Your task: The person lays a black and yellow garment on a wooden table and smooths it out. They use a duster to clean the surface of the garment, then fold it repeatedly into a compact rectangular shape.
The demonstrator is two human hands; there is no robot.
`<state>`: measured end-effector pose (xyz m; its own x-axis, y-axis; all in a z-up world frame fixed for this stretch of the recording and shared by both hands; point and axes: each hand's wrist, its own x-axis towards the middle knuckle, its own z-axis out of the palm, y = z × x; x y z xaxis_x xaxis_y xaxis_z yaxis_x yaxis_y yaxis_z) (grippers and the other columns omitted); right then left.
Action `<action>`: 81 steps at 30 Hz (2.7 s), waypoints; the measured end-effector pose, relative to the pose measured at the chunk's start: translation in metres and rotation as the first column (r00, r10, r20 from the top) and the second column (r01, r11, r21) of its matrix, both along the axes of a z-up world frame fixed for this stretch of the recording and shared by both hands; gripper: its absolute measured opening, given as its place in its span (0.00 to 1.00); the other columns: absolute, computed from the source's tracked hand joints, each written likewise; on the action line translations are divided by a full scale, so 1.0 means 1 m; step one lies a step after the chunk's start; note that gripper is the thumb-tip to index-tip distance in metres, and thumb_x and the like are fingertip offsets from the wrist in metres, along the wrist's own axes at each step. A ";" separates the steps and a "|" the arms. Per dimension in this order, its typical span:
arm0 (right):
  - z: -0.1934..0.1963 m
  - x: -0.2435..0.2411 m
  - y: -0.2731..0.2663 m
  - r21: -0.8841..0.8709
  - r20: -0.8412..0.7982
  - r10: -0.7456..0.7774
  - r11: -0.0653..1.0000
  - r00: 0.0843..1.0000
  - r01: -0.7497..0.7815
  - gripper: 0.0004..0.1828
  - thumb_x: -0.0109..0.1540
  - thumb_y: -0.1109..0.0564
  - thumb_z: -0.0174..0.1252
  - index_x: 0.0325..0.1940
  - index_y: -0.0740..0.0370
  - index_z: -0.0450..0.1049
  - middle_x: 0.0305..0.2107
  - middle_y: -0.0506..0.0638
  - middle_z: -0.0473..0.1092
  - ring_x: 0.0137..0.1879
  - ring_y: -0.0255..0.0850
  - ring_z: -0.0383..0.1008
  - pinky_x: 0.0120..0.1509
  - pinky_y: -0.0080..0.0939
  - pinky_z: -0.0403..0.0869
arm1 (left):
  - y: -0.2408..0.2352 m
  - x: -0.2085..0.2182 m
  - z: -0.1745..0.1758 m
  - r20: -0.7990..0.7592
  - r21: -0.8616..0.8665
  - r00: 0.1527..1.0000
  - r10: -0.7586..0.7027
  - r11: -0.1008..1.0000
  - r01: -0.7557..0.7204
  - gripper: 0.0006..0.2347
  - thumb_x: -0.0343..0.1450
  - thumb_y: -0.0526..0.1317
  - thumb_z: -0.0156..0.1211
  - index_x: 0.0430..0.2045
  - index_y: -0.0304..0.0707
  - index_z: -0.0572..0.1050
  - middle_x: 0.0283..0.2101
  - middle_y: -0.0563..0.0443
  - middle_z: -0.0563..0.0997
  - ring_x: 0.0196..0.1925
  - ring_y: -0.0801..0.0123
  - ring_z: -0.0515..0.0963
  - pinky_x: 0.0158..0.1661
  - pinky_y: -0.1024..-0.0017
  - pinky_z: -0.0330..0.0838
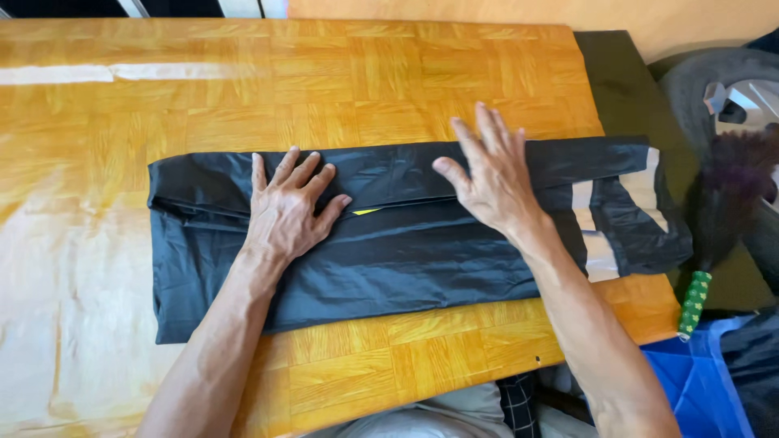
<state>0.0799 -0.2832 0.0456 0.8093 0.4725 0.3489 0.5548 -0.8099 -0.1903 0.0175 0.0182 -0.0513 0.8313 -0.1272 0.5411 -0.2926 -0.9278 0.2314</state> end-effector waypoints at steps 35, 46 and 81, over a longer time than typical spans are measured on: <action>-0.040 -0.046 0.054 -0.265 -0.274 -0.007 0.962 0.962 -0.069 0.45 0.66 0.24 0.41 0.80 0.48 0.50 0.78 0.60 0.39 0.81 0.66 0.34 0.67 0.94 0.34 | 0.033 -0.040 0.040 -0.598 0.153 0.632 0.494 0.844 -0.515 0.42 0.73 0.72 0.28 0.77 0.40 0.43 0.77 0.24 0.38 0.78 0.32 0.31 0.59 0.15 0.31; -0.039 -0.049 0.054 -0.271 -0.219 0.014 0.960 0.976 -0.074 0.45 0.66 0.23 0.41 0.79 0.51 0.55 0.76 0.63 0.46 0.80 0.65 0.40 0.68 0.94 0.37 | 0.065 -0.062 0.049 -0.601 0.130 0.597 0.531 0.803 -0.582 0.52 0.66 0.79 0.34 0.75 0.32 0.45 0.75 0.21 0.47 0.78 0.33 0.45 0.69 0.36 0.43; -0.004 -0.068 0.191 -0.211 -0.368 -0.041 0.977 0.929 -0.040 0.56 0.58 0.16 0.44 0.81 0.48 0.47 0.75 0.69 0.44 0.80 0.68 0.36 0.65 0.95 0.34 | 0.185 -0.004 0.024 -0.599 -0.367 0.691 0.405 0.628 -0.686 0.17 0.70 0.54 0.63 0.35 0.40 0.85 0.26 0.30 0.81 0.31 0.41 0.84 0.31 0.50 0.79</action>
<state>0.0124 -0.0921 0.0419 0.8613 0.5015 -0.0813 0.4779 -0.8541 -0.2052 0.0132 0.2029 -0.0277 0.7846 0.6164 -0.0658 0.4871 -0.5473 0.6806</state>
